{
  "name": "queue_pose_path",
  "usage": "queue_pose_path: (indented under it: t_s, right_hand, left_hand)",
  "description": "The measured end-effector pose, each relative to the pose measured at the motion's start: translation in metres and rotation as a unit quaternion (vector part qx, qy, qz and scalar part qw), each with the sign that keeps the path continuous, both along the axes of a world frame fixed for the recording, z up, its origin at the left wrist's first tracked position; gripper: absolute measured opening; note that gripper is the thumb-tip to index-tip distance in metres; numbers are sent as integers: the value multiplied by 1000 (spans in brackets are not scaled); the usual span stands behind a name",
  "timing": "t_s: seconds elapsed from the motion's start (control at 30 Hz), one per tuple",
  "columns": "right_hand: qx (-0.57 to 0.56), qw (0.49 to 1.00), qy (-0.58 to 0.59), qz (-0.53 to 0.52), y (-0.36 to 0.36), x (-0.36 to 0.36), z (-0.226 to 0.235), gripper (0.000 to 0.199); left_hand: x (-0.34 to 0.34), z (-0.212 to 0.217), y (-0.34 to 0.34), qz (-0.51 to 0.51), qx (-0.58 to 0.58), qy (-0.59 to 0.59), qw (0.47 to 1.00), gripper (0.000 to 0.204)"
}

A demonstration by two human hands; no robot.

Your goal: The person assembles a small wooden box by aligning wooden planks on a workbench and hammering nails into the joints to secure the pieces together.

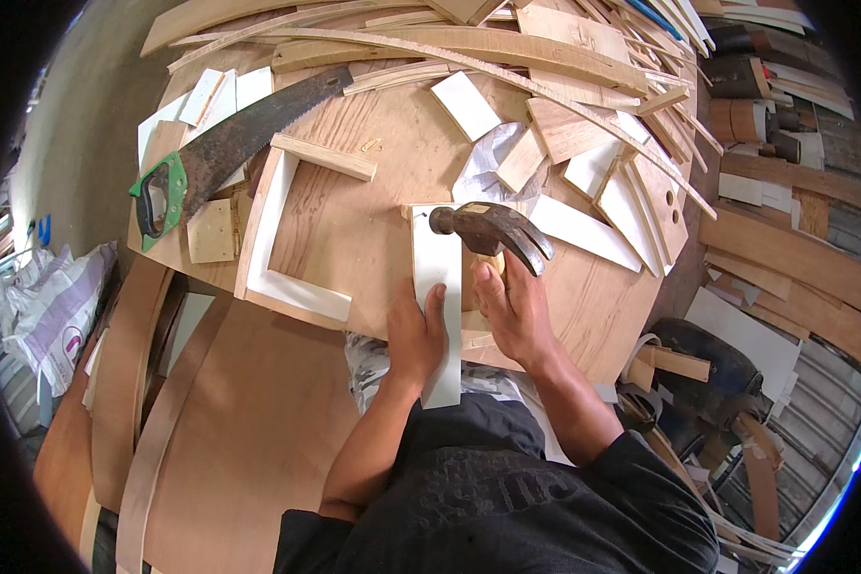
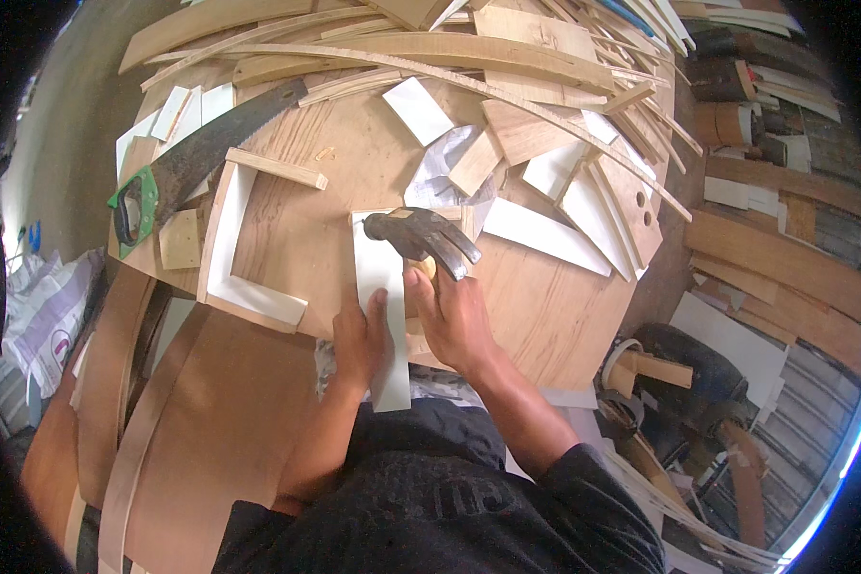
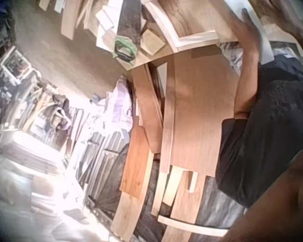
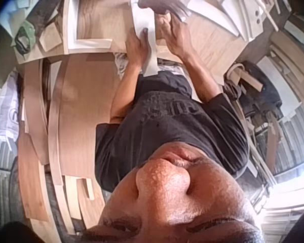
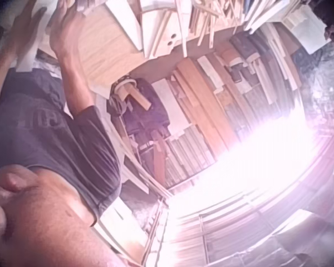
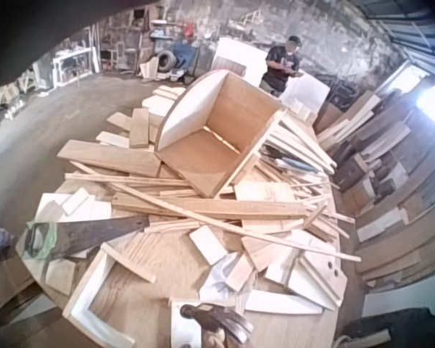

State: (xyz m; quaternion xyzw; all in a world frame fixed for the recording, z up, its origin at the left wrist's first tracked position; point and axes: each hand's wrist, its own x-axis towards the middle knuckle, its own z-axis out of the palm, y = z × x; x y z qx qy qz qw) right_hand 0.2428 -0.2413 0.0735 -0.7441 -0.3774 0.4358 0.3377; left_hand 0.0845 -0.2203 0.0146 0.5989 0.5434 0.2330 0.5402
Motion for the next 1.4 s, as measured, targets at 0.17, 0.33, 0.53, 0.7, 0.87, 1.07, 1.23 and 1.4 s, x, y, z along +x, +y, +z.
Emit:
queue_pose_path:
  t_s: [0.17,0.33,0.53,0.7,0.87,1.07,1.23,1.4]
  right_hand:
    - [-27,998,-51,-2,-1,0,5,41]
    - [108,984,-141,30,-14,-6,-5,31]
    - [161,975,-149,43,-6,-19,-4,28]
    - [98,972,-209,32,6,-21,-16,15]
    - [180,964,-195,23,-4,-17,-4,14]
    - [159,970,-184,28,-8,-17,-7,13]
    - [43,955,-267,125,-8,-11,-22,14]
    - [270,916,-274,111,-6,0,-21,30]
  left_hand:
    - [0,0,-4,11,-24,-14,1000,33]
    - [-2,0,-4,5,-43,-3,999,34]
    - [0,-4,-1,4,-44,-7,999,34]
    - [3,-6,-4,17,-10,-20,1000,35]
    - [0,-12,-9,15,-18,-11,1000,37]
    - [0,-10,-9,18,-39,-14,999,40]
    - [3,-2,-7,14,-65,-15,998,43]
    - [1,-9,-10,7,-30,10,999,40]
